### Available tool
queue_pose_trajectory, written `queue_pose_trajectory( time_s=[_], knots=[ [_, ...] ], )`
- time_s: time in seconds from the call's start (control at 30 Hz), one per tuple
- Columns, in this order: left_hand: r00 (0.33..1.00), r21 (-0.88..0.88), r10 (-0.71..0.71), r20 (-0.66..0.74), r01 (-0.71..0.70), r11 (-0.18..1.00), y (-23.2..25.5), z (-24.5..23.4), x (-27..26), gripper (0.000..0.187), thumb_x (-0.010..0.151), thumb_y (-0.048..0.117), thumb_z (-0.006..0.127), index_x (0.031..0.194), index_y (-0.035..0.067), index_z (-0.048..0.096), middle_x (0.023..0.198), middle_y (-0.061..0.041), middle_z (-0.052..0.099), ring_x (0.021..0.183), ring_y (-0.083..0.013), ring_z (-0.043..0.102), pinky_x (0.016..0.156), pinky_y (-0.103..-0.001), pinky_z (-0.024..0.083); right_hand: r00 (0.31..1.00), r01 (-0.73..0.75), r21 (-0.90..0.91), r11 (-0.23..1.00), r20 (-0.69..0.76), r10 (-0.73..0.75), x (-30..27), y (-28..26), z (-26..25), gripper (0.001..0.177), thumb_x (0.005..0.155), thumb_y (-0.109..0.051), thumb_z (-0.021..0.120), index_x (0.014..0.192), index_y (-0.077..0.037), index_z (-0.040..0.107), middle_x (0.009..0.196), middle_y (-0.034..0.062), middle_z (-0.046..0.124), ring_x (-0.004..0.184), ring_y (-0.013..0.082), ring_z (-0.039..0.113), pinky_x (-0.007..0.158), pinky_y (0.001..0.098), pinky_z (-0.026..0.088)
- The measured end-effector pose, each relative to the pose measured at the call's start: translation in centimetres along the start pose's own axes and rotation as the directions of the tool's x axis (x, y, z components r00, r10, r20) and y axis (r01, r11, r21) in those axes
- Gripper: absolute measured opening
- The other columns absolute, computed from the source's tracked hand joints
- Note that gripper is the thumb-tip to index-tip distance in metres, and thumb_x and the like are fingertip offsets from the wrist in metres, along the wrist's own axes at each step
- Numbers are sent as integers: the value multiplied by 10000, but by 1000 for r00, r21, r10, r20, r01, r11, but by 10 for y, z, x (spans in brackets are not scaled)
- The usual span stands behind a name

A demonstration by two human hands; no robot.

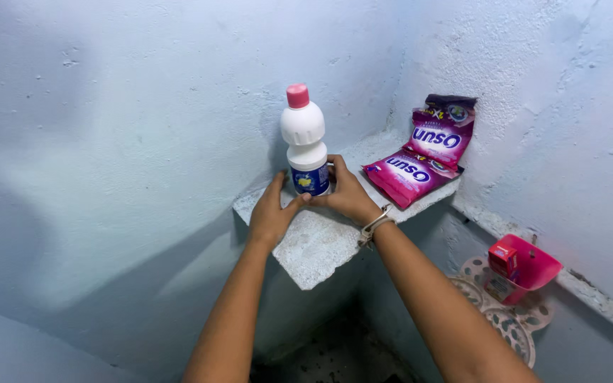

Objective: The person moves several bathroom items from a wall shelf to a pink plastic chair. They pick up a white bottle, a toothpaste box, and two purple sachets one by one, placing them on the chair among other toiletries.

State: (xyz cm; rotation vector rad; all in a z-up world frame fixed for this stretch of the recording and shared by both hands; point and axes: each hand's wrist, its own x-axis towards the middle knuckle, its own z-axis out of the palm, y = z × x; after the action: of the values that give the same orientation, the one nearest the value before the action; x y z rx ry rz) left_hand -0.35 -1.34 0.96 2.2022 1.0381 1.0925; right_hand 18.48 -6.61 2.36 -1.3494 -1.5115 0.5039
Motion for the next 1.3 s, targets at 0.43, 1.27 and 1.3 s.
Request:
queue_pose_trajectory(
  time_s=[0.43, 1.27, 1.3],
  knots=[
    [985, -219, -145, 88, 162, 962, -14, 11, 18, 950, 760, 430, 831, 1537, 80, 412, 1493, -169, 551, 1403, -285, 521, 1154, -406, 412, 994, 68, -27, 997, -90, -70, 5, 4, -1, 998, 587, -359, 967, 1390, -37, 468, 1288, 169, 668, 1210, 270, 660, 1043, 382, 524],
    [993, -203, -16, 118, 40, 978, -13, 9, 29, 914, 701, 609, 818, 1416, 101, 562, 1251, -159, 716, 1224, -316, 649, 1124, -448, 392, 999, 8, 133, 991, -49, -2, 5, 15, 4, 838, 691, -91, 897, 1411, -7, 476, 1292, 120, 641, 1205, 221, 634, 1091, 368, 511],
    [992, -234, -25, 127, 54, 971, -15, 10, 28, 920, 695, 620, 805, 1421, 110, 560, 1250, -153, 715, 1216, -308, 658, 1114, -438, 411, 999, -1, 131, 991, -43, 7, 5, 16, 4, 829, 700, -90, 895, 1414, -8, 480, 1288, 119, 644, 1201, 224, 631, 1093, 373, 512]
  ],
)
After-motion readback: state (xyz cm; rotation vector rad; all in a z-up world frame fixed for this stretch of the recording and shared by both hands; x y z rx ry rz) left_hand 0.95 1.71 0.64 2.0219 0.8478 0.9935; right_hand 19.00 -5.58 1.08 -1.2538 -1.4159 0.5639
